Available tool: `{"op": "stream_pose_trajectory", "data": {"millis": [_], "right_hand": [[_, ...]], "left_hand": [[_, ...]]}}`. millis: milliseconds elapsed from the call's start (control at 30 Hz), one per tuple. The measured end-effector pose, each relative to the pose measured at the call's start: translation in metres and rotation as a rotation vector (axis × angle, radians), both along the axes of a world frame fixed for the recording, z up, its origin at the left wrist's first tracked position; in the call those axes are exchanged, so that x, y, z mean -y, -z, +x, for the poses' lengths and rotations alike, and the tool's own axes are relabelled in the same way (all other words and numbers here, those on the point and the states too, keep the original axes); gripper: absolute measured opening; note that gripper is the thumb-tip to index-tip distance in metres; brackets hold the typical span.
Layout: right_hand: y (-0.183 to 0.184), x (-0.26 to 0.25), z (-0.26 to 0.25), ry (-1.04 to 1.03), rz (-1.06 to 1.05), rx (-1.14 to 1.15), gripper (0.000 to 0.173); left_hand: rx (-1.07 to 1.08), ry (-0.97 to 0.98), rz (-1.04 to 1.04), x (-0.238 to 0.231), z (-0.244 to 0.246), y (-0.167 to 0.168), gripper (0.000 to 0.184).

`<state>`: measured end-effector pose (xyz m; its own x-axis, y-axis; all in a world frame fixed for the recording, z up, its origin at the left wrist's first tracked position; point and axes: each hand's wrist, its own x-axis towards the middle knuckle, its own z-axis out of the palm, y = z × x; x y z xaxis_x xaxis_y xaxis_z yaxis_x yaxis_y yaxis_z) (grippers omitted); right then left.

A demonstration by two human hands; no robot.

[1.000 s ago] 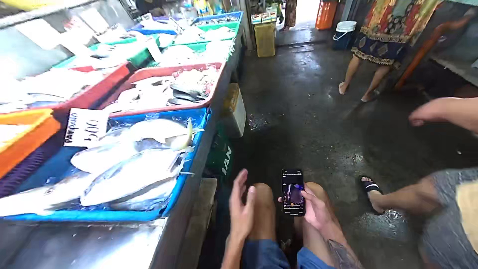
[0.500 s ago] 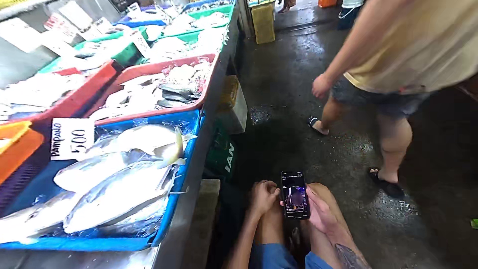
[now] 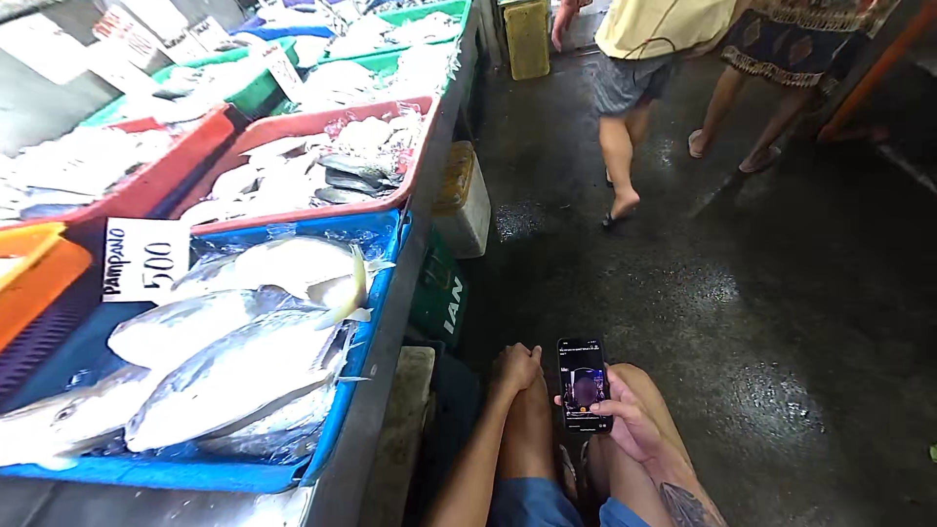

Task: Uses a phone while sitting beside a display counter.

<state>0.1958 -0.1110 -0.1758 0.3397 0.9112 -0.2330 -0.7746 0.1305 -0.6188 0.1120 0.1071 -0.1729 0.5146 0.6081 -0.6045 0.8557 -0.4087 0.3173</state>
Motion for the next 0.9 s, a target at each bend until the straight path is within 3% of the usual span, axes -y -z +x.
{"op": "stream_pose_trajectory", "data": {"millis": [100, 500, 900], "right_hand": [[0.002, 0.0, 0.001, 0.002, 0.011, -0.015, 0.091], [0.002, 0.001, 0.003, 0.003, 0.014, -0.02, 0.067], [0.003, 0.004, 0.005, 0.018, 0.033, -0.001, 0.066]], "left_hand": [[0.008, -0.006, 0.008, 0.0, 0.001, 0.003, 0.06], [-0.007, 0.006, -0.021, 0.0, 0.001, 0.002, 0.052], [0.07, 0.031, -0.036, -0.007, -0.003, 0.01, 0.042]]}}
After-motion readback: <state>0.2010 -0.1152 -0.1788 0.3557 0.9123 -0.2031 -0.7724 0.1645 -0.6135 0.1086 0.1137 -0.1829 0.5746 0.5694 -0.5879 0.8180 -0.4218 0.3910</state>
